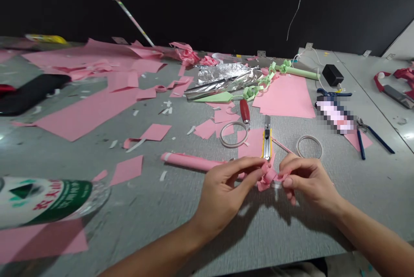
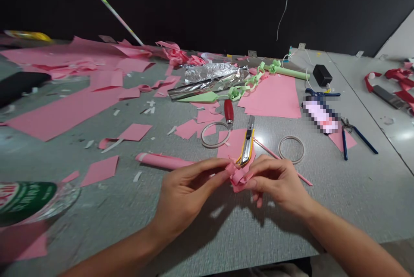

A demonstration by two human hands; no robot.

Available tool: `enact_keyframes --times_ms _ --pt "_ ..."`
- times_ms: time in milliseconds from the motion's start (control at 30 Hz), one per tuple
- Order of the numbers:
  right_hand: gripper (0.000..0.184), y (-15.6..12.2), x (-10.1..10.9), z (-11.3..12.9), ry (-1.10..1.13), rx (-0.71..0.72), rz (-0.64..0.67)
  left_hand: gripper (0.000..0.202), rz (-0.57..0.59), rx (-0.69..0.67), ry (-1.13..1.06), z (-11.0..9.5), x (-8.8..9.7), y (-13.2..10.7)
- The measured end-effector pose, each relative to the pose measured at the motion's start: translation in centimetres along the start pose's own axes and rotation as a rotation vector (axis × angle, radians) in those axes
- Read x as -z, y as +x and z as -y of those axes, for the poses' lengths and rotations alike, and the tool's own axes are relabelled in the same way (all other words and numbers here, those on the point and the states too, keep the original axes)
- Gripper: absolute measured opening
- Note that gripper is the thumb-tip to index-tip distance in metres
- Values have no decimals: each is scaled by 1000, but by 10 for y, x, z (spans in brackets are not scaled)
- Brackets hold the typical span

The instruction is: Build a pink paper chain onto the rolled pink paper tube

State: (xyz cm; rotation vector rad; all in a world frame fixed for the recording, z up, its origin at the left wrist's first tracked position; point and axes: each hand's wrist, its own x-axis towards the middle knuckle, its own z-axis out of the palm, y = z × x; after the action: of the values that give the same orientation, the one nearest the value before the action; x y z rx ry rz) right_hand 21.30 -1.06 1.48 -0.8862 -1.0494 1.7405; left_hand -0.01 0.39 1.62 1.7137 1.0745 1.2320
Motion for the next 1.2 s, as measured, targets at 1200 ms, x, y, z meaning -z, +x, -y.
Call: enact_keyframes --times_ms 1200 --pt "25 -7 -4 -3 -61 -193 116 23 84 -935 659 5 13 -11"
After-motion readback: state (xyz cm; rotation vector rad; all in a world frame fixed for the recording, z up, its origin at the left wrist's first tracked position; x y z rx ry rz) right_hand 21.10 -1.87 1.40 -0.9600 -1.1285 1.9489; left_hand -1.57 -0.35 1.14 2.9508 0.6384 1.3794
